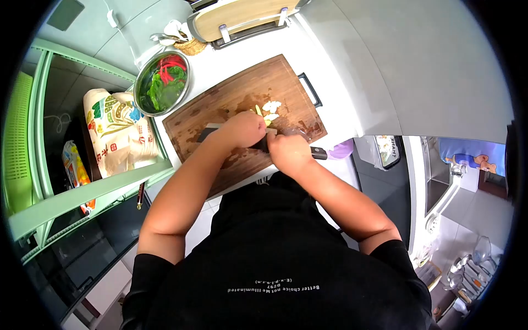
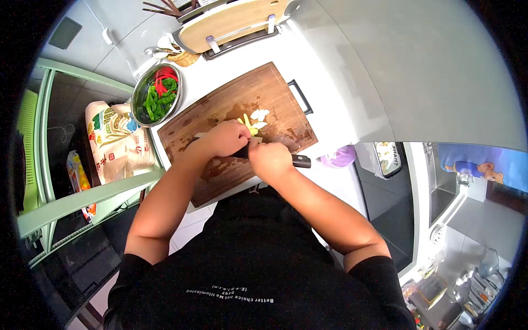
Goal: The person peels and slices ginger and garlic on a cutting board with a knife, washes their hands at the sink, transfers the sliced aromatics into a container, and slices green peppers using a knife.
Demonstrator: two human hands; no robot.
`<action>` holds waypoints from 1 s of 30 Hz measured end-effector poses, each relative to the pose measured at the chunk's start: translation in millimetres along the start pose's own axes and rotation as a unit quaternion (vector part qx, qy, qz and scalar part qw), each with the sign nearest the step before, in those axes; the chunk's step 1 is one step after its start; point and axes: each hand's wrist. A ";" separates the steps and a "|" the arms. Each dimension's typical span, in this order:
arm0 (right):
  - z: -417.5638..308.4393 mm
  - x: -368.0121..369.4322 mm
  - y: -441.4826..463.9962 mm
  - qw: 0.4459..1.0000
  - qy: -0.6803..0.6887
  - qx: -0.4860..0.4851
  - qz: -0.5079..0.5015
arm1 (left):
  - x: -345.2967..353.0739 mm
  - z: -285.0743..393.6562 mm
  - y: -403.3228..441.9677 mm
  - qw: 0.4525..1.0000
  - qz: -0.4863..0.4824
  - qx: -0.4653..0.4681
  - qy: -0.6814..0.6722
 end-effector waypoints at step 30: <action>120.9 19.3 34.7 0.904 0.169 0.372 -0.126 | 73.3 -31.3 -7.8 0.939 0.318 0.020 0.130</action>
Point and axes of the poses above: each hand's wrist, its own y-axis towards the middle knuckle, its own x-axis out of the palm, z = x × y, and after that the axes turned 13 degrees about x, right-handed
